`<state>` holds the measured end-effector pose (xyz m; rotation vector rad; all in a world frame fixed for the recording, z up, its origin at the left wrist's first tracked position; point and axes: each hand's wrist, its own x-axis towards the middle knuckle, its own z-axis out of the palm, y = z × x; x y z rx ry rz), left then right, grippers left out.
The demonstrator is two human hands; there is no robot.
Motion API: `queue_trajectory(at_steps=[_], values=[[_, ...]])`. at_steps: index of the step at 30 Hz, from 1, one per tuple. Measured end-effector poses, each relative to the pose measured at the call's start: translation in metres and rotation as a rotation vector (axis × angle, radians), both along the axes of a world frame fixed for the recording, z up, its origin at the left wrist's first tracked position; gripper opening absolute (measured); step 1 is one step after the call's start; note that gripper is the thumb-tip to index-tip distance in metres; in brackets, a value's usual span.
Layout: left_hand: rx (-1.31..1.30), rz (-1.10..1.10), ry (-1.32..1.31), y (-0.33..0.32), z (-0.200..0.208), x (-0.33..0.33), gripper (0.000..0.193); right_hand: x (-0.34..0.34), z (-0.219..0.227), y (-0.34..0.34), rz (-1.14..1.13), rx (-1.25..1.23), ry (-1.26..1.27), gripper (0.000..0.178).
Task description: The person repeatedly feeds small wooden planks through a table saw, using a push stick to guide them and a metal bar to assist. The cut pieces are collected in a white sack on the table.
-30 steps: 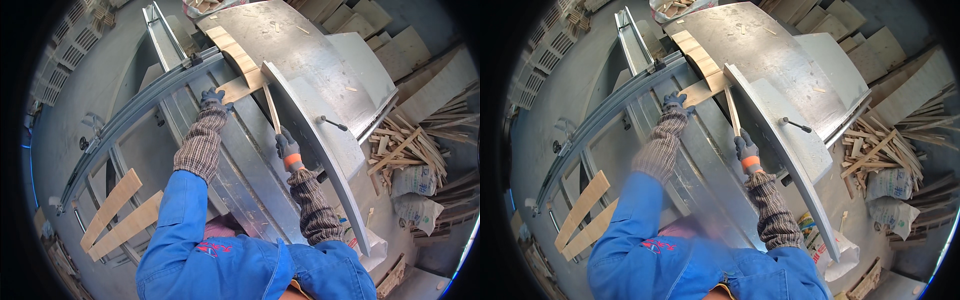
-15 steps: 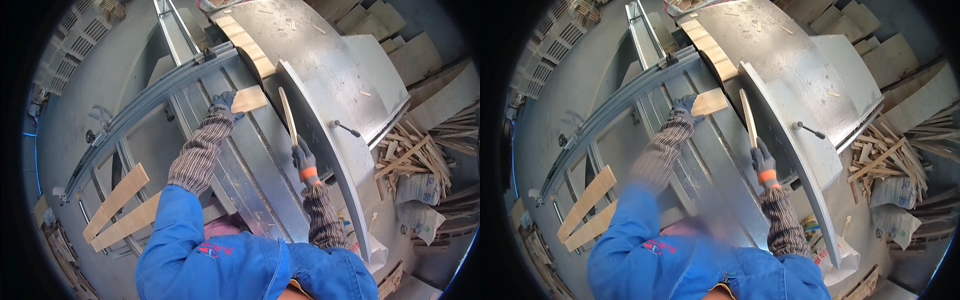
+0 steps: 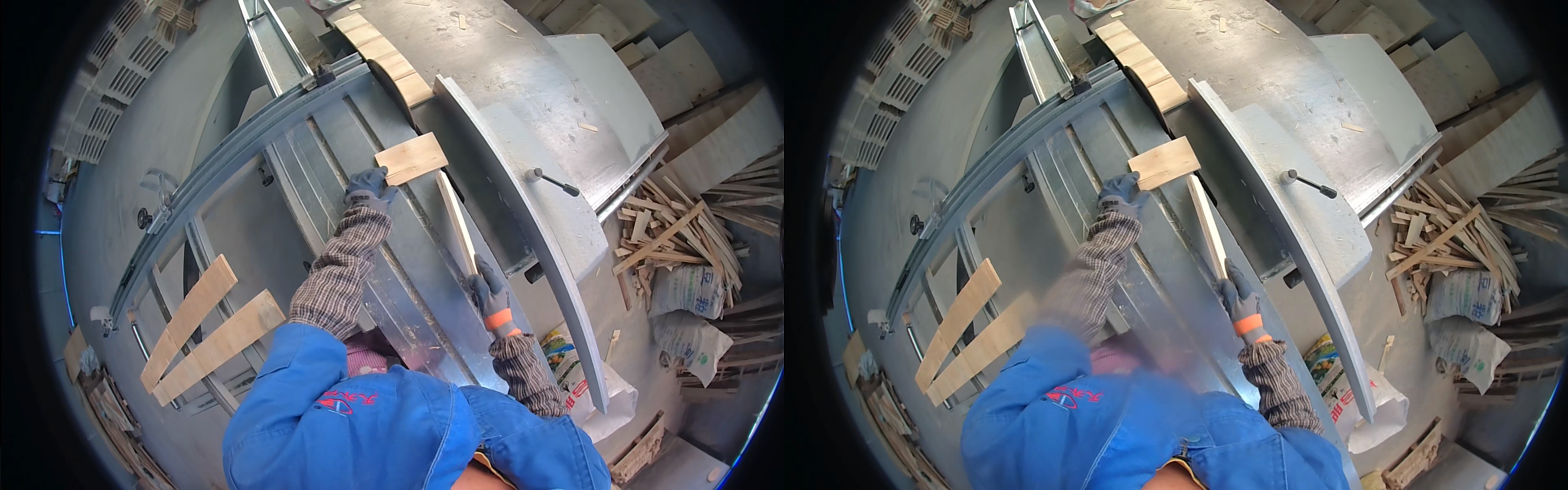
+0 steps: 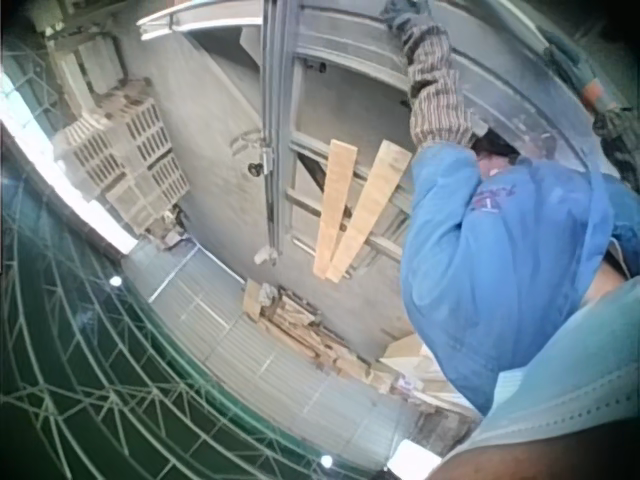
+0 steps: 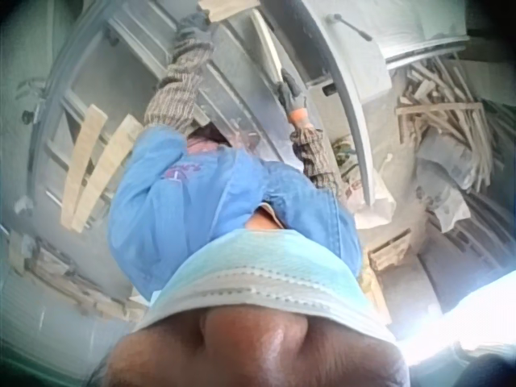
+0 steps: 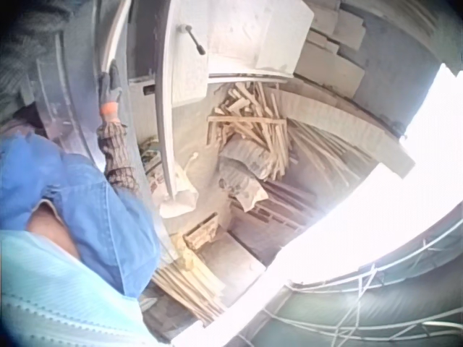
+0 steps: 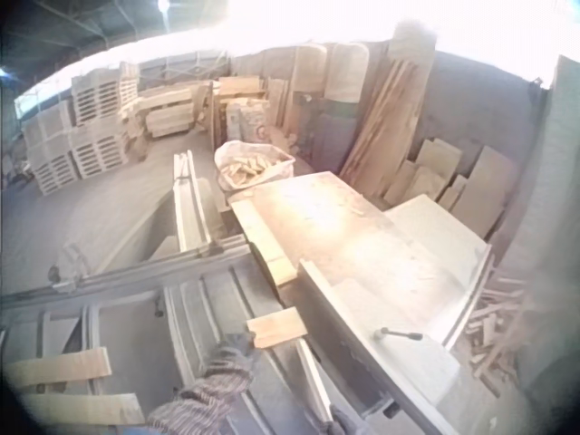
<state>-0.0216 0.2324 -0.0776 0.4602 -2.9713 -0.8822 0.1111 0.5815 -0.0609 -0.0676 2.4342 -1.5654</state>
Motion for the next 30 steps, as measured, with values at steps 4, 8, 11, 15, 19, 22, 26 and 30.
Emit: queue_trajectory(at_steps=[4, 8, 11, 15, 19, 22, 26, 30], values=[[-0.08, -0.015, 0.055, 0.02, -0.006, -0.025, 0.052, -0.03, 0.026, -0.016, -0.156, -0.237, -0.356, 0.051], [0.013, 0.016, -0.169, 0.029, 0.014, -0.06, 0.055, -0.06, 0.041, -0.031, -0.21, -0.296, -0.388, 0.06], [-0.038, 0.018, -0.185, 0.036, 0.019, -0.077, 0.059, -0.075, 0.032, -0.036, -0.249, -0.318, -0.386, 0.058], [-0.007, 0.011, -0.177, 0.037, 0.025, -0.085, 0.056, -0.083, 0.028, -0.037, -0.258, -0.283, -0.365, 0.056], [0.005, 0.026, -0.064, 0.02, -0.005, -0.088, 0.048, -0.091, 0.041, -0.054, -0.269, -0.279, -0.397, 0.054], [0.019, -0.011, -0.139, 0.019, 0.007, -0.096, 0.046, -0.094, 0.03, -0.052, -0.255, -0.27, -0.372, 0.055], [-0.076, -0.076, -0.163, 0.019, 0.013, -0.096, 0.043, -0.088, 0.03, -0.04, -0.229, -0.184, -0.307, 0.054], [-0.105, -0.104, -0.094, 0.019, 0.005, -0.089, 0.042, -0.078, 0.03, -0.027, -0.225, -0.118, -0.297, 0.052]])
